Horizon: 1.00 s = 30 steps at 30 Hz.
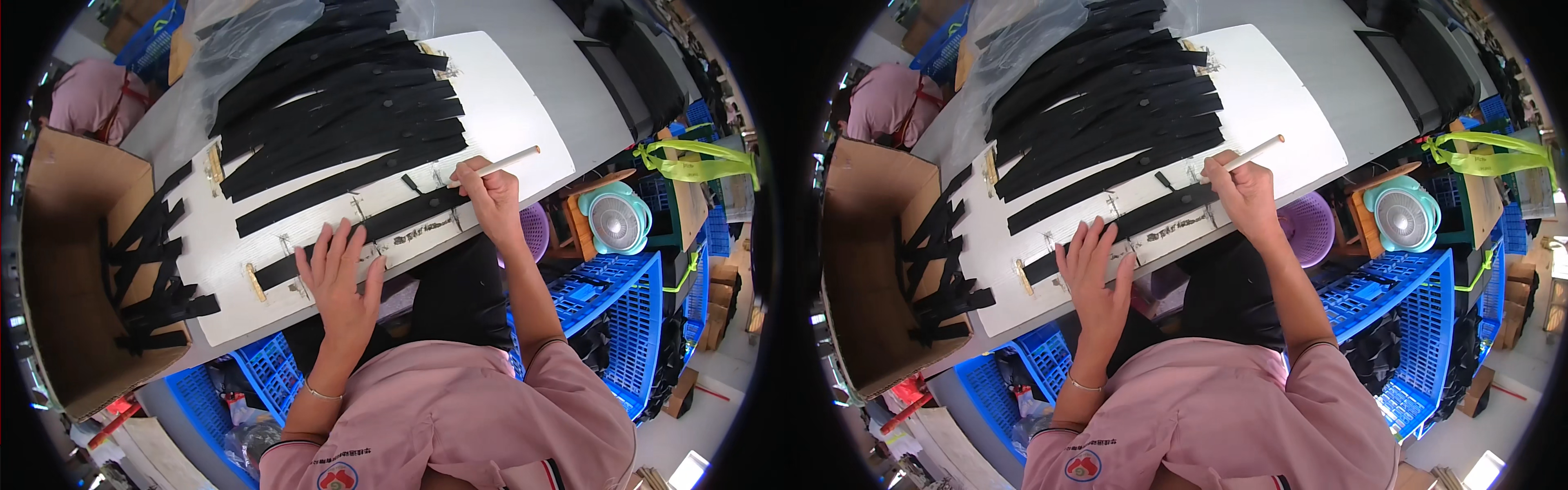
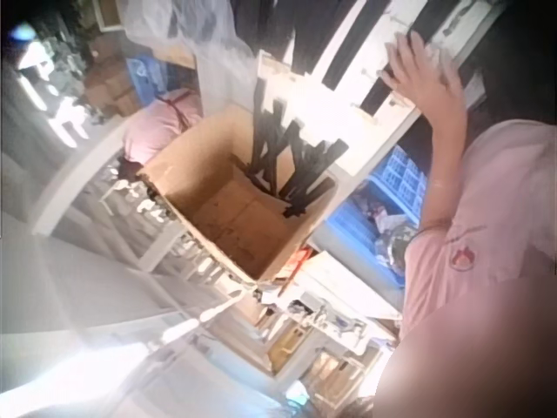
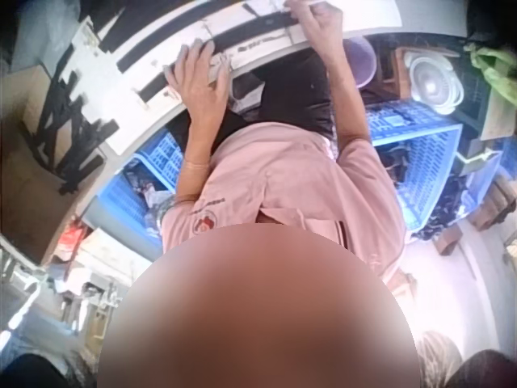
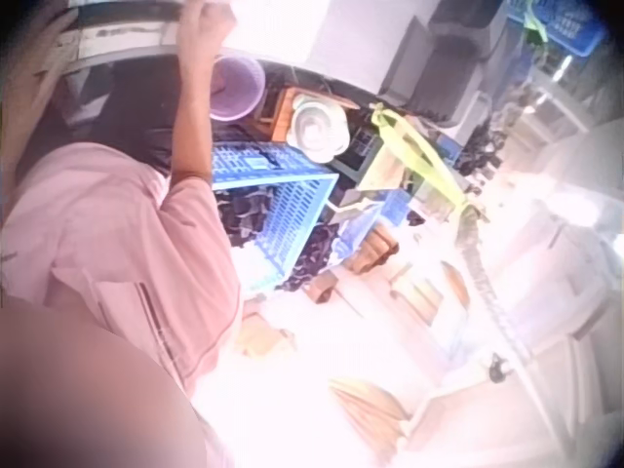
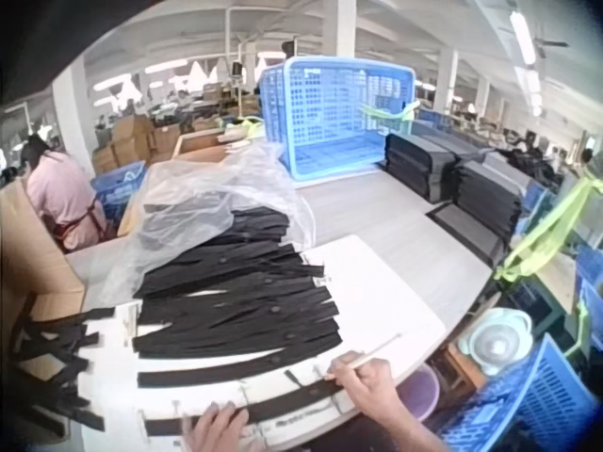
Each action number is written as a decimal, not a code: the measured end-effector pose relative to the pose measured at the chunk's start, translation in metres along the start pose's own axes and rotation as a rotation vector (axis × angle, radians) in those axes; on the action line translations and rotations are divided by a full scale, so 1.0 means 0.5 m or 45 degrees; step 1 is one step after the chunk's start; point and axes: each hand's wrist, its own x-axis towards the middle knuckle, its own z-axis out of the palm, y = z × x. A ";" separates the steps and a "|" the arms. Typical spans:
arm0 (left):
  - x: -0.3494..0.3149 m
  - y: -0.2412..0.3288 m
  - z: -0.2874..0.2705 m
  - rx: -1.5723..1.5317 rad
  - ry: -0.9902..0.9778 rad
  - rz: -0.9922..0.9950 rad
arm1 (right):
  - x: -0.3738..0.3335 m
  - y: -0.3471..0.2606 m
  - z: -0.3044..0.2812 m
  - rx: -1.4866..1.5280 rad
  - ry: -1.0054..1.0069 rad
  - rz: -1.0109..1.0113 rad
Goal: Marking black straps using a template board and a pen in a workshop setting.
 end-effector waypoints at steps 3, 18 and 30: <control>0.051 0.041 0.033 -0.119 -0.004 0.111 | -0.002 -0.001 0.001 0.006 -0.010 0.010; 0.128 0.089 0.155 -0.199 0.155 0.291 | -0.001 0.000 -0.004 -0.148 -0.109 0.008; 0.126 0.091 0.159 -0.207 0.167 0.283 | -0.007 0.001 -0.020 -0.206 -0.158 -0.119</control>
